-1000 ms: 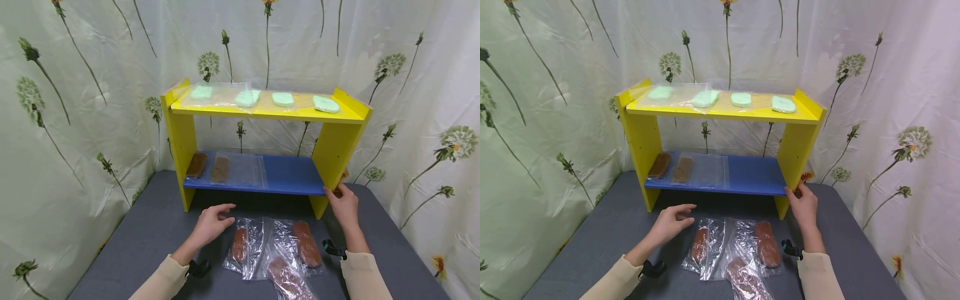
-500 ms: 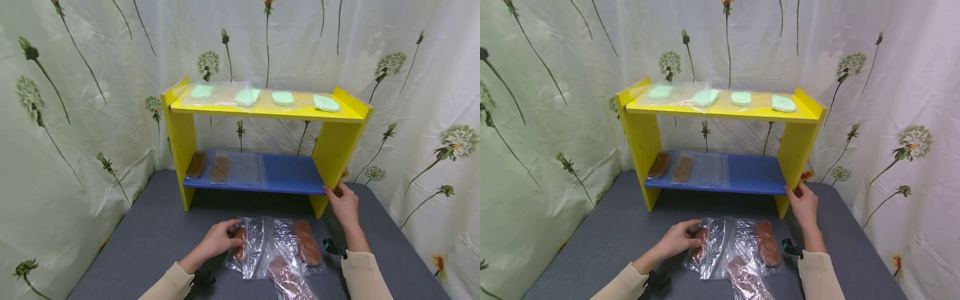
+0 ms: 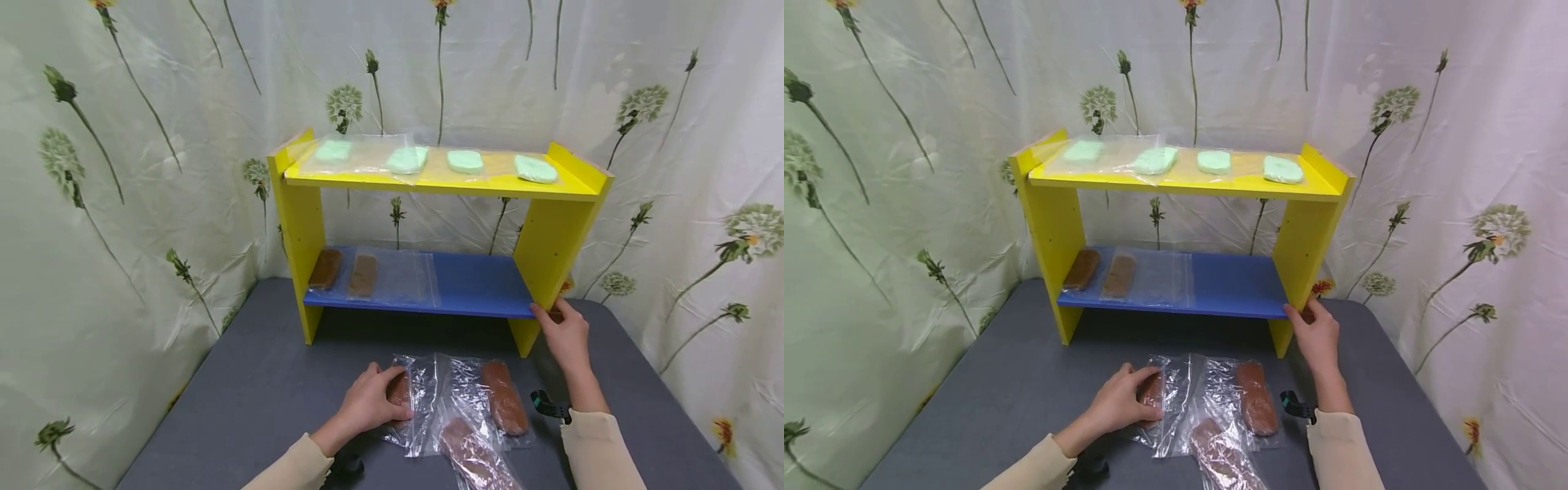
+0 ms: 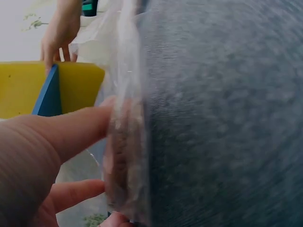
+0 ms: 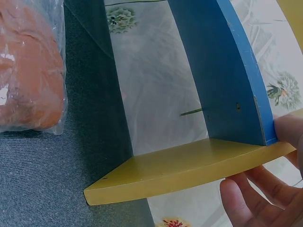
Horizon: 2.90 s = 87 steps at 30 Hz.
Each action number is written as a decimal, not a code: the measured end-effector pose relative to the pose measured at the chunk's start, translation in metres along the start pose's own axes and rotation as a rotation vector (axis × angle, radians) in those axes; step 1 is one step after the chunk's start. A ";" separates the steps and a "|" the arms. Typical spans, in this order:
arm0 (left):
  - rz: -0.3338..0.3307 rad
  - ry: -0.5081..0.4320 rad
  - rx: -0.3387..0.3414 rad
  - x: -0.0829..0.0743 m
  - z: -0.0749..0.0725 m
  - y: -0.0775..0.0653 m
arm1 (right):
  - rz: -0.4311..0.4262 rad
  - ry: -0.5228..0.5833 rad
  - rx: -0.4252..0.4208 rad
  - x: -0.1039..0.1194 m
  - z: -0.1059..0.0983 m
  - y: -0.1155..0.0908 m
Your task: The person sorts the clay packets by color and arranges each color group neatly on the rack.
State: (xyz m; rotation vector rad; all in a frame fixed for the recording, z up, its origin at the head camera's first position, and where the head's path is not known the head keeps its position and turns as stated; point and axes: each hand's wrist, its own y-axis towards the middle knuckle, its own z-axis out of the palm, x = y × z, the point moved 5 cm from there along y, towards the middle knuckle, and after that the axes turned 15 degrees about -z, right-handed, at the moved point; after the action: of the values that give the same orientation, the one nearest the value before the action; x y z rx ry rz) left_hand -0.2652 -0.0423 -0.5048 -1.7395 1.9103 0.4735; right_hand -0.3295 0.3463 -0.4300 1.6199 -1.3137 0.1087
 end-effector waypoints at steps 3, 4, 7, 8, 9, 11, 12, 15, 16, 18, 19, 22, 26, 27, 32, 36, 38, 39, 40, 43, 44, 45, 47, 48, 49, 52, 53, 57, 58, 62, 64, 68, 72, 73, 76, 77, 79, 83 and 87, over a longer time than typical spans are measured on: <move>-0.003 0.031 -0.014 -0.005 0.004 0.002 | 0.000 -0.010 -0.007 -0.001 -0.003 0.001; -0.003 0.036 -0.018 -0.007 0.005 0.003 | 0.000 -0.010 -0.009 -0.001 -0.003 0.002; -0.004 0.063 -0.019 -0.011 0.009 0.006 | 0.001 -0.015 -0.013 -0.001 -0.005 0.003; -0.001 0.064 -0.018 -0.013 0.010 0.007 | 0.000 -0.015 -0.014 -0.001 -0.005 0.003; 0.003 0.059 -0.010 -0.014 0.012 0.008 | -0.001 -0.013 -0.013 -0.001 -0.005 0.003; 0.015 0.029 0.025 -0.014 0.015 0.009 | -0.002 -0.014 -0.007 -0.001 -0.005 0.002; 0.024 0.004 0.048 -0.014 0.017 0.010 | -0.003 -0.013 -0.006 -0.002 -0.004 0.002; 0.052 -0.100 0.122 -0.012 0.020 0.011 | -0.005 -0.011 -0.001 -0.002 -0.002 0.000; 0.061 -0.140 0.142 -0.011 0.020 0.011 | -0.007 -0.015 0.000 -0.002 -0.002 -0.001; 0.070 -0.224 0.177 -0.009 0.019 0.012 | -0.012 -0.021 0.001 -0.001 -0.001 -0.002; 0.076 -0.266 0.187 -0.008 0.017 0.012 | -0.013 -0.024 0.002 -0.001 -0.001 -0.002; 0.089 -0.373 0.225 -0.005 0.013 0.014 | -0.013 -0.029 0.006 -0.001 -0.001 -0.004; 0.114 -0.438 0.235 -0.003 0.008 0.015 | -0.012 -0.019 0.011 -0.001 0.000 -0.004; 0.120 -0.449 0.231 -0.003 0.007 0.015 | -0.012 -0.017 0.012 -0.001 0.000 -0.004; 0.152 -0.485 0.211 -0.005 -0.003 0.014 | -0.012 -0.012 0.014 -0.002 0.001 -0.004; 0.180 -0.502 0.189 -0.007 -0.014 0.013 | -0.008 -0.017 0.011 -0.002 0.000 -0.005; 0.185 -0.513 0.187 -0.009 -0.020 0.012 | -0.007 -0.019 0.009 -0.001 0.000 -0.004; 0.187 -0.519 0.184 -0.010 -0.023 0.011 | -0.005 -0.021 0.010 -0.001 0.000 -0.004; 0.188 -0.521 0.179 -0.011 -0.026 0.011 | -0.003 -0.023 0.011 0.000 0.001 -0.004; 0.194 -0.525 0.161 -0.013 -0.035 0.010 | 0.006 -0.026 0.012 0.000 0.001 -0.004; 0.198 -0.526 0.155 -0.014 -0.038 0.009 | 0.008 -0.027 0.013 0.000 0.002 -0.004; 0.204 -0.527 0.151 -0.015 -0.040 0.009 | 0.010 -0.027 0.013 0.000 0.002 -0.004; 0.217 -0.531 0.147 -0.018 -0.042 0.009 | 0.011 -0.028 0.012 0.000 0.002 -0.003; 0.223 -0.534 0.145 -0.019 -0.043 0.009 | 0.010 -0.027 0.013 0.000 0.002 -0.003; 0.228 -0.539 0.145 -0.020 -0.044 0.009 | 0.009 -0.025 0.015 -0.001 0.002 -0.003; 0.239 -0.552 0.139 -0.024 -0.046 0.009 | 0.007 -0.018 0.019 -0.002 0.003 -0.003; 0.243 -0.556 0.140 -0.025 -0.046 0.010 | 0.006 -0.017 0.019 -0.003 0.003 -0.003; 0.262 -0.561 0.144 -0.036 -0.048 0.009 | 0.003 -0.015 0.017 -0.004 0.003 -0.003; 0.267 -0.559 0.147 -0.041 -0.051 0.006 | 0.002 -0.016 0.017 -0.004 0.002 -0.003; 0.300 -0.543 0.165 -0.054 -0.054 0.007 | 0.002 -0.019 0.019 -0.005 0.002 -0.003; 0.327 -0.542 0.182 -0.059 -0.055 0.010 | 0.005 -0.021 0.019 -0.005 0.002 -0.003; 0.379 -0.541 0.195 -0.068 -0.061 0.018 | 0.006 -0.015 0.020 -0.004 0.002 -0.003; 0.421 -0.524 0.172 -0.076 -0.074 0.023 | 0.000 -0.007 0.024 -0.004 0.003 -0.003; 0.431 -0.518 0.164 -0.077 -0.077 0.024 | -0.002 -0.006 0.025 -0.004 0.003 -0.002; 0.473 -0.483 0.130 -0.080 -0.087 0.028 | -0.005 -0.004 0.026 -0.003 0.004 -0.001; 0.487 -0.467 0.116 -0.081 -0.090 0.029 | -0.005 -0.004 0.027 -0.003 0.004 -0.001; 0.505 -0.431 0.084 -0.082 -0.096 0.032 | -0.004 -0.005 0.027 -0.003 0.004 -0.001; 0.519 -0.395 0.018 -0.083 -0.106 0.038 | -0.005 -0.009 0.029 -0.004 0.004 -0.001; 0.485 -0.451 -0.034 -0.081 -0.114 0.049 | -0.003 -0.008 0.024 -0.006 0.004 -0.001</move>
State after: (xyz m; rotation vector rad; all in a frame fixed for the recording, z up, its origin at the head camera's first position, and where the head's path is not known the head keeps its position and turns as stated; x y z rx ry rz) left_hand -0.3246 -0.0364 -0.3695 -1.0487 1.9695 0.9846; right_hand -0.3328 0.3472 -0.4360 1.6441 -1.3202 0.1162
